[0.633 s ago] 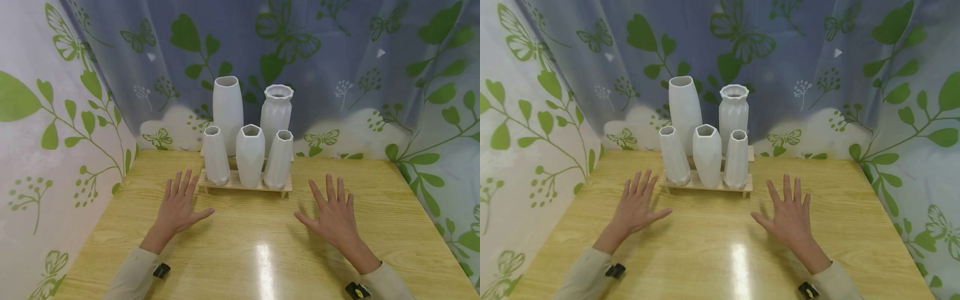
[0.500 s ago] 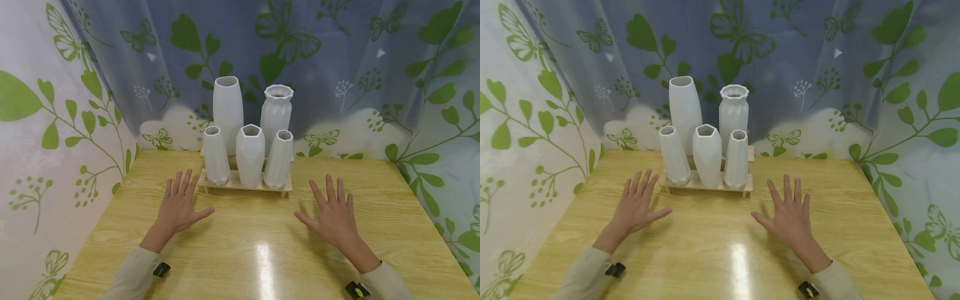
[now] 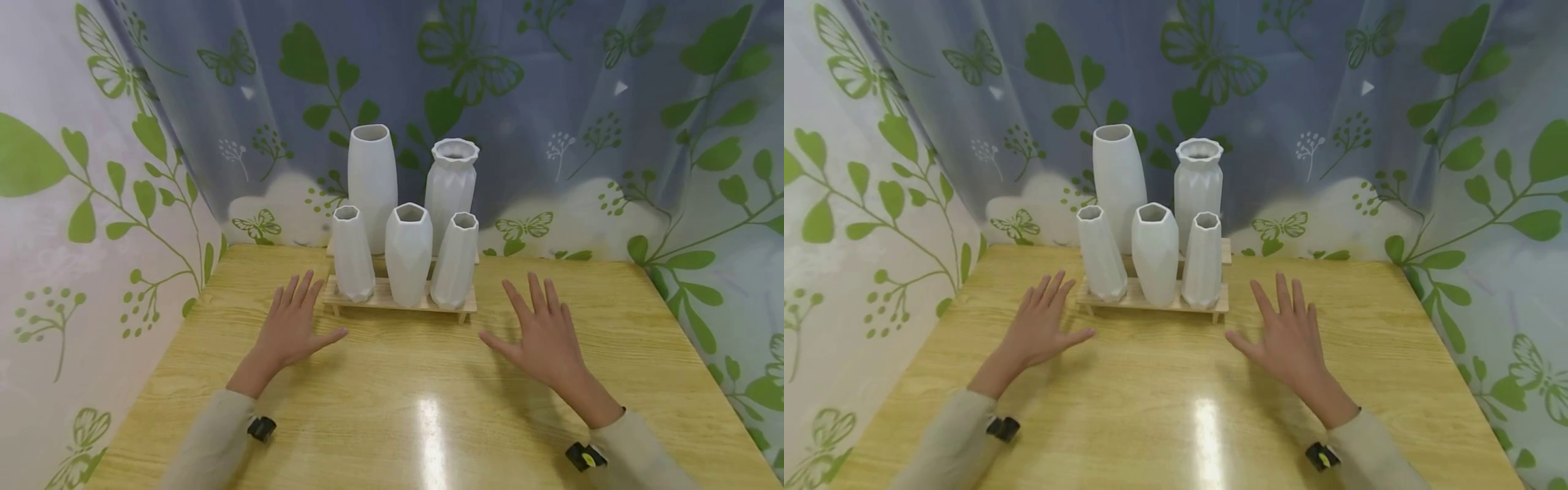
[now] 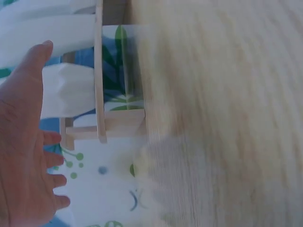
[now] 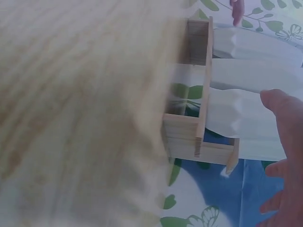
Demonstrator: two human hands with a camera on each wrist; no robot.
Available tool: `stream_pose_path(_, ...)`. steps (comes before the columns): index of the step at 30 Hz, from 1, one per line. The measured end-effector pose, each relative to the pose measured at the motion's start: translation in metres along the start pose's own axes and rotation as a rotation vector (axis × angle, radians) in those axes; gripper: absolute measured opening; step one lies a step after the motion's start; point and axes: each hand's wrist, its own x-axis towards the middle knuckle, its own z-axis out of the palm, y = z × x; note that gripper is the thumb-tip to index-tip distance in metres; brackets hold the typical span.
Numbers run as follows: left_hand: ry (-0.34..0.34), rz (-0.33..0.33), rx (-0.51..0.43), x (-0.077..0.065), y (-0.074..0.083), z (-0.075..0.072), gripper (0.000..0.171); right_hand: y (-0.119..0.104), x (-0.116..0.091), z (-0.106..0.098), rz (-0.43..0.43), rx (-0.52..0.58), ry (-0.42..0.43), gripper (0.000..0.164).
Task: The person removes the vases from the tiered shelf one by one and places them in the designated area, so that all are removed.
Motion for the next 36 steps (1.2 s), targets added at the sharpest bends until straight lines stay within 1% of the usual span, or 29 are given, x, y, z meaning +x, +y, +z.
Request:
stream_pose_path(3,-0.027,-0.002,-0.086,0.006,-0.006,-0.001,0.107,-0.001,0.007,-0.005,-0.007,0.028,-0.015,0.099)
stream_pose_path(5,-0.047,-0.004,-0.116,0.010,-0.010,-0.002,0.108,-0.002,0.011,-0.009,-0.014,0.045,-0.021,0.098)
stream_pose_path(9,-0.064,-0.006,-0.152,0.019,-0.016,-0.004,0.109,-0.004,0.022,-0.016,-0.028,0.085,-0.028,0.097)
stream_pose_path(14,-0.060,-0.013,-0.188,0.029,-0.021,-0.004,0.111,-0.012,0.037,-0.028,-0.005,0.158,-0.059,0.098)
stream_pose_path(19,-0.088,-0.038,-0.238,0.037,-0.024,-0.003,0.114,-0.020,0.054,-0.038,0.022,0.216,-0.091,0.098)
stream_pose_path(23,-0.104,-0.049,-0.296,0.045,-0.029,0.002,0.116,-0.025,0.067,-0.043,0.031,0.250,-0.089,0.099)
stream_pose_path(27,-0.121,-0.049,-0.349,0.052,-0.034,0.009,0.119,-0.030,0.078,-0.043,0.030,0.292,-0.068,0.096)
stream_pose_path(32,-0.145,-0.020,-0.404,0.058,-0.038,0.015,0.121,-0.035,0.089,-0.042,0.053,0.371,-0.057,0.095)
stream_pose_path(36,-0.156,0.003,-0.451,0.064,-0.038,0.019,0.116,-0.040,0.095,-0.040,0.081,0.445,-0.051,0.095)
